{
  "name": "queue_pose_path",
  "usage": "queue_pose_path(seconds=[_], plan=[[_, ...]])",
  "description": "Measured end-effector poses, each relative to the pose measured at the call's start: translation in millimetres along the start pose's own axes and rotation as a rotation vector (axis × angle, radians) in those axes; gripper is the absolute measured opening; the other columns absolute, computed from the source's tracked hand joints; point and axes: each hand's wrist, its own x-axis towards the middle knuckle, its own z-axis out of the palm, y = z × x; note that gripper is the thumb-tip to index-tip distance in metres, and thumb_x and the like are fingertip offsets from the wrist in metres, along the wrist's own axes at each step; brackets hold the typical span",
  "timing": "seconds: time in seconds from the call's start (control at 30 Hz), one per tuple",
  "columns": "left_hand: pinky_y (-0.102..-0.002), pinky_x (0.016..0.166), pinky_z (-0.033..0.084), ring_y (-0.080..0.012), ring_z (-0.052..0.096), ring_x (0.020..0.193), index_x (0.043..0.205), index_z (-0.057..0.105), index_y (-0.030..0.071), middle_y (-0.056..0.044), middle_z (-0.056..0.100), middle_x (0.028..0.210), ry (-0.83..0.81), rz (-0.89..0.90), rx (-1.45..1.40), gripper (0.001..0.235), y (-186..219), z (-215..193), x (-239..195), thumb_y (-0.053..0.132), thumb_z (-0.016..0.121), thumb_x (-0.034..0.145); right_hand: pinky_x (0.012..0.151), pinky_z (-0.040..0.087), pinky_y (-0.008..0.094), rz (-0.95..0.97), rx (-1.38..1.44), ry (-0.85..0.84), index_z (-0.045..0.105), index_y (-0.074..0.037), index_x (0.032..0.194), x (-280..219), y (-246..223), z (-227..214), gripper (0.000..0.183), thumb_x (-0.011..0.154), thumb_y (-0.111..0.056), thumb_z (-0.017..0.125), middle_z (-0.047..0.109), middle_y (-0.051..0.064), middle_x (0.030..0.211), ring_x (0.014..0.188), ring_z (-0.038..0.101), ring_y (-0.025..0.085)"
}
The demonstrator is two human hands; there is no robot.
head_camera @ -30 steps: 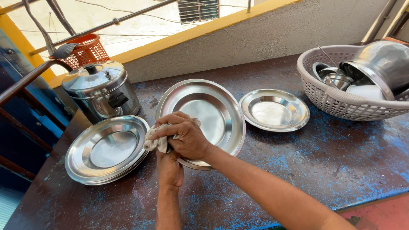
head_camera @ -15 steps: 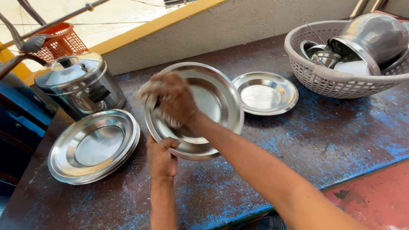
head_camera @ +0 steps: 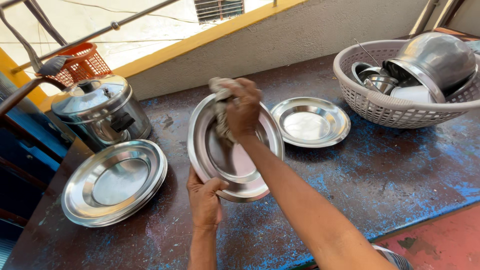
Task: The person wipes a stainless steel plate with a cloth, drying both the inner surface and the rim. They then place the plate into a plastic basket containing other kitchenware. The person repeats this process with a second plate, wiping it thoroughly before stacking it in the basket.
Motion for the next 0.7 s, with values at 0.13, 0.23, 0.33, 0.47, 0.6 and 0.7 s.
queue_pose_path(seconds=[0.13,0.23,0.33,0.47,0.6,0.7], plan=[[-0.027,0.07,0.056,-0.0144,0.066,0.086,0.13,0.06,0.003,-0.003,0.07,0.104,0.004,-0.052,0.058,0.073,-23.0,4.3,0.2,-0.021,0.052,0.062,0.105,0.052,0.037,0.223,0.291,0.042,0.077,-0.02,0.106,-7.7,-4.4,1.4,0.029,0.086,-0.001,0.067,0.069,0.004,0.12,0.115,0.062,0.023],[-0.031,0.071,0.057,-0.0198,0.065,0.083,0.126,0.057,-0.002,-0.009,0.068,0.099,0.049,-0.016,-0.105,0.06,-24.0,-16.7,11.5,-0.019,0.054,0.068,0.114,0.044,0.039,-0.292,0.319,-0.386,0.079,-0.022,0.107,-70.1,-34.3,-1.1,0.032,0.083,-0.003,0.071,0.069,0.005,0.126,0.126,0.057,0.022],[-0.031,0.065,0.056,-0.0206,0.063,0.074,0.129,0.06,0.0,-0.009,0.068,0.095,0.04,0.003,-0.08,0.068,-3.8,-30.6,10.9,-0.02,0.053,0.064,0.117,0.046,0.035,-0.599,0.185,-0.45,0.08,-0.028,0.11,-54.7,-27.2,2.5,0.036,0.09,-0.001,0.066,0.07,0.001,0.131,0.127,0.06,0.018],[-0.028,0.069,0.057,-0.0151,0.067,0.081,0.126,0.059,0.001,-0.004,0.07,0.1,0.132,0.006,-0.067,0.07,2.5,-8.1,6.4,-0.022,0.05,0.061,0.106,0.049,0.034,-0.123,-0.14,-0.025,0.079,-0.021,0.112,7.6,5.9,-1.7,0.036,0.082,-0.003,0.069,0.067,0.003,0.125,0.117,0.058,0.023],[-0.027,0.065,0.052,-0.0155,0.061,0.076,0.13,0.061,-0.001,-0.007,0.068,0.099,-0.005,0.051,-0.032,0.064,-20.2,-11.4,9.8,-0.022,0.052,0.07,0.086,0.053,0.037,0.363,0.146,0.045,0.077,-0.023,0.116,6.5,3.5,1.6,0.035,0.085,-0.008,0.071,0.066,0.001,0.124,0.095,0.062,0.025],[-0.028,0.067,0.053,-0.0167,0.06,0.078,0.13,0.058,0.0,-0.008,0.065,0.1,-0.017,0.089,-0.139,0.056,-29.2,-23.7,30.1,-0.022,0.055,0.078,0.111,0.049,0.036,-0.149,0.245,-0.205,0.075,-0.026,0.122,-45.6,-29.7,20.3,0.038,0.089,-0.007,0.074,0.066,0.005,0.129,0.123,0.062,0.026]])
